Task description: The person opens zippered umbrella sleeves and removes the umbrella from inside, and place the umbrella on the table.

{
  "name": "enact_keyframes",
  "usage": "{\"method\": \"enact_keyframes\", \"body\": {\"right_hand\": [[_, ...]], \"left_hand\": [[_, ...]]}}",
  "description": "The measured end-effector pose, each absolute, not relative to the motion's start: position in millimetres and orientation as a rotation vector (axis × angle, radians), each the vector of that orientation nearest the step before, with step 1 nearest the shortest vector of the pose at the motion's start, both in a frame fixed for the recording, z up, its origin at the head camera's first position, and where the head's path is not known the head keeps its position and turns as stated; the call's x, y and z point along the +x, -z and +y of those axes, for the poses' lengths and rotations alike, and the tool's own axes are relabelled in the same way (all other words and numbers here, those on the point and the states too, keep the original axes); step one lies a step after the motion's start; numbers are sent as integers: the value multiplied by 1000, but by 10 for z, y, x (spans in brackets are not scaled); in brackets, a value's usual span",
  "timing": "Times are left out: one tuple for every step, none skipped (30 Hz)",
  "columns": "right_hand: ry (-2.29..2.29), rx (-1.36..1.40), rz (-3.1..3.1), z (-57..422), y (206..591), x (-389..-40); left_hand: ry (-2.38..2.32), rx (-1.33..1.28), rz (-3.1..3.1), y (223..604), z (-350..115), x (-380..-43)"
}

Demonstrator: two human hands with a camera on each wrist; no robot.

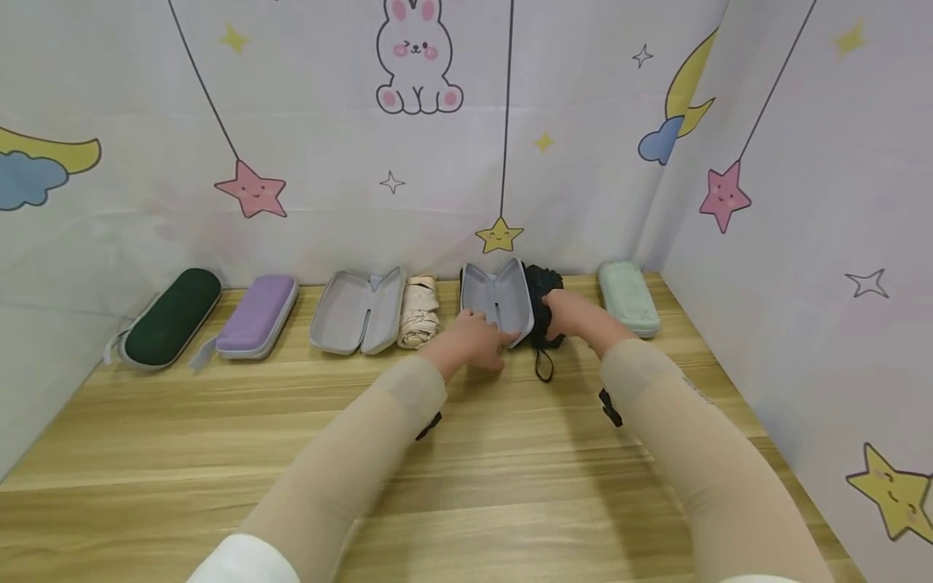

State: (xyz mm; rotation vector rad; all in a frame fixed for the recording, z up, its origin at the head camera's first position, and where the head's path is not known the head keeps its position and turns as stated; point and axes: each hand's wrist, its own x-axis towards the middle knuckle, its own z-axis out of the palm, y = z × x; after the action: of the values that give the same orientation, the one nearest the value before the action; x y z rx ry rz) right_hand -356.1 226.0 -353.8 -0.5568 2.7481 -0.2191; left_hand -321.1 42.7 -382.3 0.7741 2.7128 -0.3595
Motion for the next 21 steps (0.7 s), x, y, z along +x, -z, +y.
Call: {"method": "enact_keyframes", "body": {"right_hand": [[211, -556, 2748, 2261, 3535, -3562], [205, -549, 2748, 2259, 3533, -3560], [198, -540, 2745, 2254, 3526, -3553], [189, -528, 2743, 2250, 3521, -3544], [183, -515, 2738, 2248, 3514, -3535], [176, -497, 2734, 2247, 3514, -3528], [165, -489, 2732, 2247, 3517, -3523], [159, -479, 2727, 2250, 3519, -3517], [151, -475, 2724, 2255, 3522, -3513], [154, -473, 2719, 2263, 3527, -3510], [160, -473, 2714, 2271, 3534, -3510], [169, -475, 2709, 2280, 3541, -3508], [176, -485, 2705, 2290, 3541, -3503], [193, -492, 2702, 2303, 3543, -3497], [210, -506, 2704, 2317, 3545, -3490], [225, -521, 2710, 2336, 3545, -3482], [241, -533, 2719, 2353, 3536, -3470], [258, -548, 2731, 2375, 3526, -3459], [272, -562, 2745, 2402, 3514, -3447], [294, -567, 2759, 2429, 3498, -3434], [311, -575, 2772, 2454, 3477, -3422]], "left_hand": [[368, 778, 2714, 3815, 425, -3214], [368, 781, 2712, 3808, 424, -3215], [370, 784, 2708, 3802, 423, -3218], [371, 788, 2706, 3800, 424, -3217], [363, 793, 2705, 3798, 425, -3216], [357, 800, 2706, 3798, 427, -3213], [361, 809, 2705, 3803, 431, -3212], [361, 816, 2705, 3810, 435, -3212], [365, 825, 2708, 3815, 440, -3211], [362, 830, 2711, 3818, 446, -3208], [357, 833, 2713, 3822, 449, -3208], [359, 836, 2713, 3825, 453, -3209], [359, 841, 2714, 3830, 454, -3211], [347, 841, 2717, 3834, 454, -3214], [336, 847, 2723, 3840, 453, -3219], [325, 854, 2727, 3848, 451, -3224], [315, 865, 2734, 3856, 448, -3228], [301, 879, 2743, 3863, 444, -3231], [285, 892, 2752, 3863, 439, -3229], [269, 902, 2762, 3860, 435, -3225], [257, 913, 2776, 3854, 430, -3218]]}}
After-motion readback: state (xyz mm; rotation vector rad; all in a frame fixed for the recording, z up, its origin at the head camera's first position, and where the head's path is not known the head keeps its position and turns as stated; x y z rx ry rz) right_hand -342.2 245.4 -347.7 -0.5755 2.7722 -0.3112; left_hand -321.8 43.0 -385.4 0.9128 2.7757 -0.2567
